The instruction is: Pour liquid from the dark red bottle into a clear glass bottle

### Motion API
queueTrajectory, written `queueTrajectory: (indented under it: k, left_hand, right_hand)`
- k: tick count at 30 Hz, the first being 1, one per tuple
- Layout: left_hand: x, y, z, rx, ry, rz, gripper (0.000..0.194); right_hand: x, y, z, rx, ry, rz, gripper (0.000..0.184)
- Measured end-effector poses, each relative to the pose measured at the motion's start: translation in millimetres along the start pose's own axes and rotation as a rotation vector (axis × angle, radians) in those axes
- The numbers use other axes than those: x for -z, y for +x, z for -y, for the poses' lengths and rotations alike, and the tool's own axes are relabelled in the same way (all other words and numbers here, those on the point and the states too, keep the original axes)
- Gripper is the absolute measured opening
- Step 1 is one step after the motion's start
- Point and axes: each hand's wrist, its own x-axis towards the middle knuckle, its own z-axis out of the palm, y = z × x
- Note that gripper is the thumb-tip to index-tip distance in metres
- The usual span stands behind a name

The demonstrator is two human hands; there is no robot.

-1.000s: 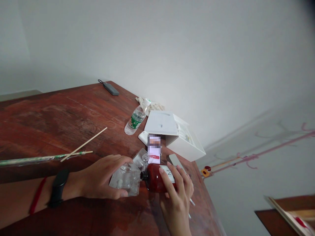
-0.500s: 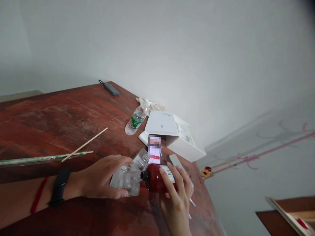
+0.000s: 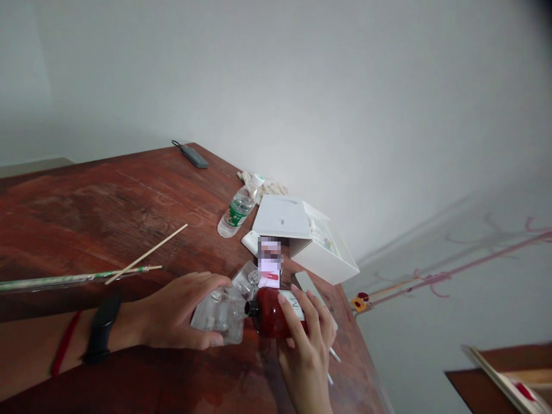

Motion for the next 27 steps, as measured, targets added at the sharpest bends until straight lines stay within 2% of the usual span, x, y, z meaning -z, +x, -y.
queueTrajectory:
  k: [10, 14, 23, 27]
  left_hand:
    - [2.9, 1, -3, 0.019, -0.012, 0.024, 0.063]
    - [2.4, 0, -4, 0.051, -0.023, 0.04, 0.059]
    - [4.3, 3, -5, 0.122, -0.192, 0.112, 0.063]
    - [0.9, 0, 0, 0.125, -0.272, 0.095, 0.063]
  right_hand:
    - [-5, -4, -14, 0.057, 0.029, 0.033, 0.056]
    - [-7, -7, -19, 0.054, 0.05, 0.059, 0.064]
    - [-6, -8, -17, -0.012, 0.176, 0.127, 0.074]
    - [-9, -10, -17, -0.027, 0.233, 0.128, 0.078]
